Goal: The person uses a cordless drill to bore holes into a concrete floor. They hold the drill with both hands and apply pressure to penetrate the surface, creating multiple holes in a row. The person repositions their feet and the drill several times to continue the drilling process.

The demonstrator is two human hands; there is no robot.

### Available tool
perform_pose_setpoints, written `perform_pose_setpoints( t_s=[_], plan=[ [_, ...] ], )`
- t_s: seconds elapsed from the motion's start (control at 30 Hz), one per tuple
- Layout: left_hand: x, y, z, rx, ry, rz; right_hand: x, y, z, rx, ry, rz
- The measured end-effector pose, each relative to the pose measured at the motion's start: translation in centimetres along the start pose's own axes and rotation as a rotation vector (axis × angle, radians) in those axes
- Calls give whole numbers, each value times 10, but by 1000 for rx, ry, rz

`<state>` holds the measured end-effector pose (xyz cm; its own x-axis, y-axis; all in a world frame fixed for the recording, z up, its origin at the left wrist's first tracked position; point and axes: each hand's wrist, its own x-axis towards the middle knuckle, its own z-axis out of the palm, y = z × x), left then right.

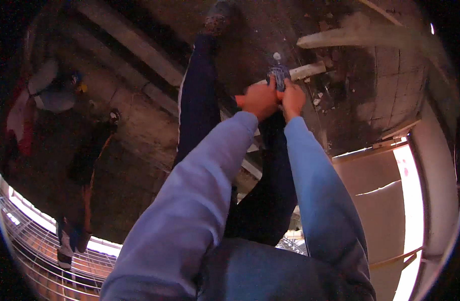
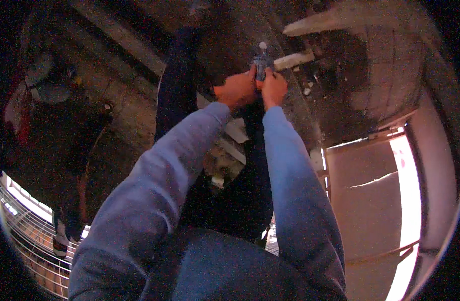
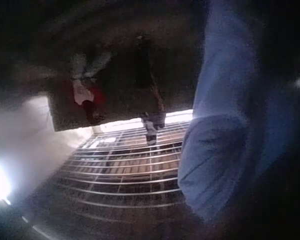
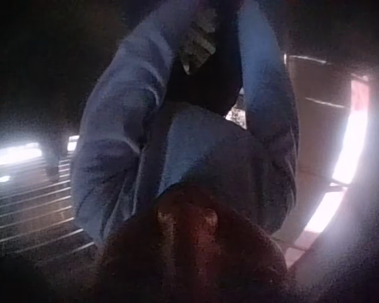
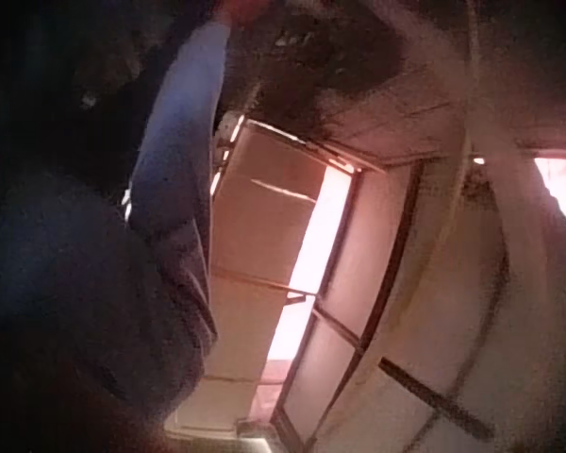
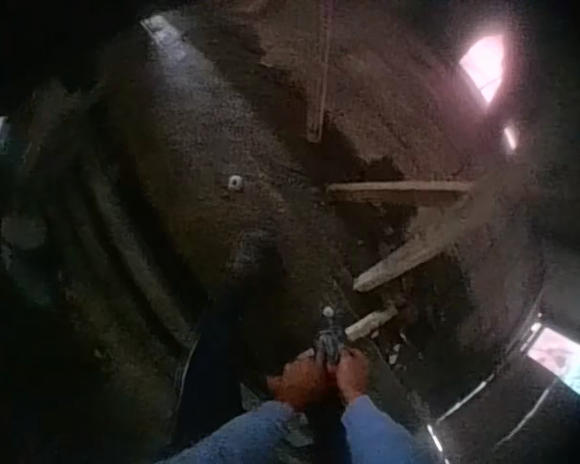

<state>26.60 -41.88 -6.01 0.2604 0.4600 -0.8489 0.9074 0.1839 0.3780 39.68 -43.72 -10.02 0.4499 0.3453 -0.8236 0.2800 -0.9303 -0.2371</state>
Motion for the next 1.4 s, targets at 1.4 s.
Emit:
perform_pose_setpoints(
  t_s=[1.4],
  plan=[
    [0,-10,-8,-92,-50,-60,-5,-20,4,-195,8,-40]
  ],
)
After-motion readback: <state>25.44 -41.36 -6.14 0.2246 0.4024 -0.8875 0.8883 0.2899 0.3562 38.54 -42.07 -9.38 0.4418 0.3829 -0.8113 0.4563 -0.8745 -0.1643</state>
